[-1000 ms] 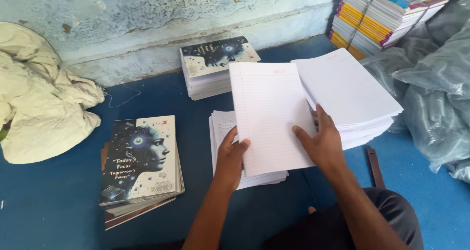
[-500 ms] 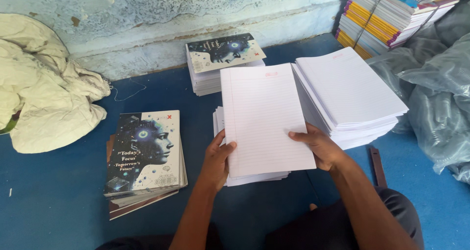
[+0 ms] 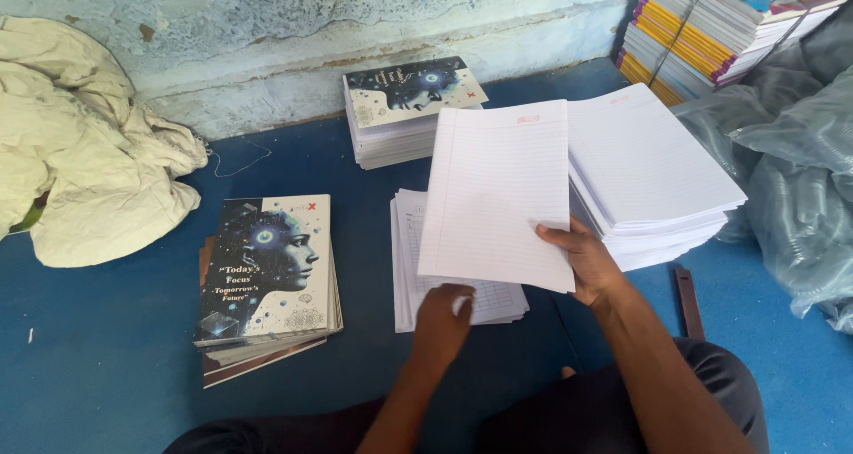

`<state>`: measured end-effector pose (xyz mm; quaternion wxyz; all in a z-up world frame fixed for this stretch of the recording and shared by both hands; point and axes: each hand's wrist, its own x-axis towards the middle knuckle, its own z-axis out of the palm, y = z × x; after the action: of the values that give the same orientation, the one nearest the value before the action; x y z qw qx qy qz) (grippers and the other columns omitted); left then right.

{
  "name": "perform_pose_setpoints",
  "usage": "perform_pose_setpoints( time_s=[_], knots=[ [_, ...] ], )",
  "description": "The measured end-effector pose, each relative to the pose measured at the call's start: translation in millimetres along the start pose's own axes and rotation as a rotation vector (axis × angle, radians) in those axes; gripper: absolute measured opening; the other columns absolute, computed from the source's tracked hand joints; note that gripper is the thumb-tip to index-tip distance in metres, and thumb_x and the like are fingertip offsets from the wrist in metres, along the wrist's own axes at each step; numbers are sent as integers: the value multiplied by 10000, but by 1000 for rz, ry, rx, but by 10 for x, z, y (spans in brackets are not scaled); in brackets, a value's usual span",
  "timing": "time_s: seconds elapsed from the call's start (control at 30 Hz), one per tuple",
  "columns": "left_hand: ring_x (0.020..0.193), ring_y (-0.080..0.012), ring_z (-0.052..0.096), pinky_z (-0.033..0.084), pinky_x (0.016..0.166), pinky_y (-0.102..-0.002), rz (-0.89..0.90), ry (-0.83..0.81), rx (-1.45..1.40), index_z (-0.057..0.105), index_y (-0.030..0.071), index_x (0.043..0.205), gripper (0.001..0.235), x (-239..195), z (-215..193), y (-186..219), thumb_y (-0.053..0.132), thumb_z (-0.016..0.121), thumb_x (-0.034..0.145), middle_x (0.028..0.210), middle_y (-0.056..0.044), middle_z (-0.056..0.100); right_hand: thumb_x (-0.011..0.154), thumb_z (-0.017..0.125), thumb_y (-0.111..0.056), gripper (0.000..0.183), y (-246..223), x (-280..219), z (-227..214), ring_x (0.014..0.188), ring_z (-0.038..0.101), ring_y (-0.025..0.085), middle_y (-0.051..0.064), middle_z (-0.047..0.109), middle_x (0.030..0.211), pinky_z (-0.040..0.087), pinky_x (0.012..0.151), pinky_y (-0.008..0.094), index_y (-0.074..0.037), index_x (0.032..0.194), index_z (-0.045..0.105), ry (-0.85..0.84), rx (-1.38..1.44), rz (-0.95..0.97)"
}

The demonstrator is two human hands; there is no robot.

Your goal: The person sits on the floor and assembles notebooks by inserting a stack of lined pages into a printed cover. They repeatedly pick up a cover, place the pages inside, and set the completed notebook aside.

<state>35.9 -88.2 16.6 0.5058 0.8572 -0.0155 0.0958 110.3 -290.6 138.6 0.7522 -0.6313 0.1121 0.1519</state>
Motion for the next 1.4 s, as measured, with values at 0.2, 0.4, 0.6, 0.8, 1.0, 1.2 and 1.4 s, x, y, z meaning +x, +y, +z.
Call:
perform_pose_setpoints(
  time_s=[0.2, 0.4, 0.6, 0.8, 1.0, 1.2, 1.4],
  knots=[
    [1168, -325, 563, 473, 912, -475, 116, -191, 389, 723, 19, 1115, 423, -116, 199, 23, 178, 821, 736, 1220, -158, 666, 834, 679, -249, 785, 43, 24, -10, 1241, 608, 390, 330, 575, 1317, 602, 899, 431, 3, 1511, 372, -4, -4, 2],
    [1115, -296, 578, 477, 904, -452, 86, -225, 533, 728, 47, 1096, 288, -58, 278, -78, 129, 771, 824, 1187, -120, 669, 835, 697, -251, 790, 95, 53, -29, 1250, 602, 383, 329, 571, 1324, 597, 917, 431, -1, 1508, 369, 19, 3, 11],
    [1074, -311, 577, 469, 861, -468, 121, -243, 556, 727, 35, 1048, 278, -69, 239, -156, 150, 776, 799, 1137, -138, 666, 834, 688, -241, 789, 85, 54, -5, 1234, 618, 390, 338, 567, 1317, 612, 874, 402, 2, 1512, 367, -4, 21, 6],
    [933, -305, 641, 530, 757, -430, 165, -141, 530, 754, 43, 932, 88, 13, 313, -401, 71, 673, 915, 974, -137, 710, 827, 683, -243, 809, 92, 26, 11, 1234, 611, 408, 349, 544, 1336, 631, 834, 390, -4, 1523, 347, -1, 32, 14],
    [715, -274, 670, 534, 647, -397, -83, 204, -7, 690, -5, 854, 141, 41, 270, -470, 120, 746, 823, 814, -157, 692, 813, 690, -258, 846, 78, 6, 28, 1264, 589, 429, 361, 527, 1355, 609, 865, 419, -27, 1541, 323, 26, 34, 20],
    [562, -162, 518, 441, 523, -353, -446, 174, -180, 554, 20, 691, 358, 71, 43, -311, 208, 826, 829, 625, -95, 572, 810, 687, -257, 852, 106, 29, 13, 1277, 564, 430, 363, 513, 1360, 611, 880, 412, -35, 1546, 320, 49, 28, 22],
    [528, -159, 501, 421, 488, -357, -663, 241, -580, 537, 34, 736, 353, 101, -131, -268, 254, 687, 968, 635, -70, 544, 826, 668, -258, 830, 107, 53, 21, 1258, 586, 443, 378, 521, 1344, 614, 835, 407, -19, 1542, 323, 8, 39, -10]
  ],
)
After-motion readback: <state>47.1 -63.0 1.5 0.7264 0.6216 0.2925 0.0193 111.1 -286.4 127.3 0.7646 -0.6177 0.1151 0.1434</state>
